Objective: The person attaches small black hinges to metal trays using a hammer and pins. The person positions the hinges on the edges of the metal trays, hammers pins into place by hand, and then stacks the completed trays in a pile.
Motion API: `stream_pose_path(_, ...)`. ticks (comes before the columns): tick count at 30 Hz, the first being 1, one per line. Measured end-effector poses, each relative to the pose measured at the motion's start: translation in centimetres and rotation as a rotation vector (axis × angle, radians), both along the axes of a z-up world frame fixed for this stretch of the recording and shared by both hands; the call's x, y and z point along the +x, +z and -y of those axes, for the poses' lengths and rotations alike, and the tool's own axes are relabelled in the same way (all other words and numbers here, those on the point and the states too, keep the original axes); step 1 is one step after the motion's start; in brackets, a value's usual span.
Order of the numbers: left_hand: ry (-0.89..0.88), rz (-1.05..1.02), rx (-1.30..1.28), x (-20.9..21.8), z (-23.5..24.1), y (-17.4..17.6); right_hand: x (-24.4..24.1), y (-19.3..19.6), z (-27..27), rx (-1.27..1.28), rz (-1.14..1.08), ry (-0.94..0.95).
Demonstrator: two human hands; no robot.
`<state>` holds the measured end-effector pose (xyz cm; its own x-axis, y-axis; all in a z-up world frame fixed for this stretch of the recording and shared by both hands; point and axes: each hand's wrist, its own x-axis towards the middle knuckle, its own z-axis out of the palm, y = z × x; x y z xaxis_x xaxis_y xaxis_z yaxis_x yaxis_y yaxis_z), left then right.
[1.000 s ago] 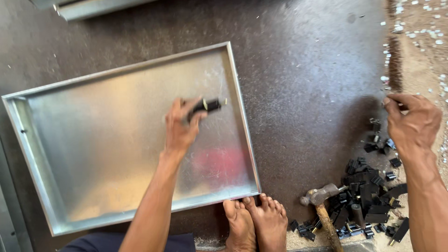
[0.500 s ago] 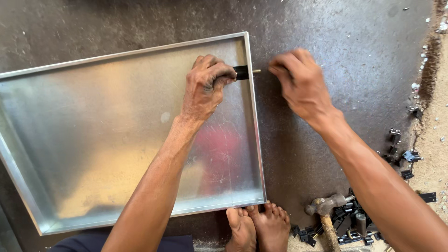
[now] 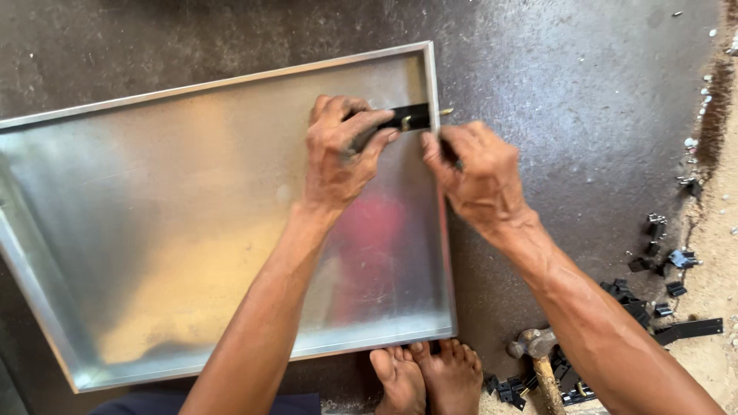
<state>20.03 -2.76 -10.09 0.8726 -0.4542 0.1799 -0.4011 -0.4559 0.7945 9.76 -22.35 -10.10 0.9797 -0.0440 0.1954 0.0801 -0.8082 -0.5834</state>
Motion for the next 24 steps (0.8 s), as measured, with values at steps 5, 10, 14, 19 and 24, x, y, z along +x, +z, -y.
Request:
stream_pose_path(5, -0.034, 0.051, -0.053, -0.4, 2.4, 0.0, 0.4, 1.8, 2.2, -0.071, 0.007, -0.036)
stream_pose_path(10, -0.066, 0.06, -0.011, -1.1, 3.1, -1.6, -0.5, 1.2, 2.8, -0.075, -0.104, 0.013)
stream_pose_path(14, -0.037, 0.077, 0.002, -0.6, 2.4, -1.4, -0.5, 1.0, 3.2, -0.116, -0.24, -0.003)
stream_pose_path(19, -0.037, 0.055, -0.015, -0.6, 3.4, 0.1, -11.6, 7.7, 2.7, -0.134, -0.159, -0.024)
stream_pose_path(24, -0.049, 0.09, 0.005, -1.5, 2.3, -1.1, -32.7, 8.7, -0.7, -0.21, -0.754, -0.583)
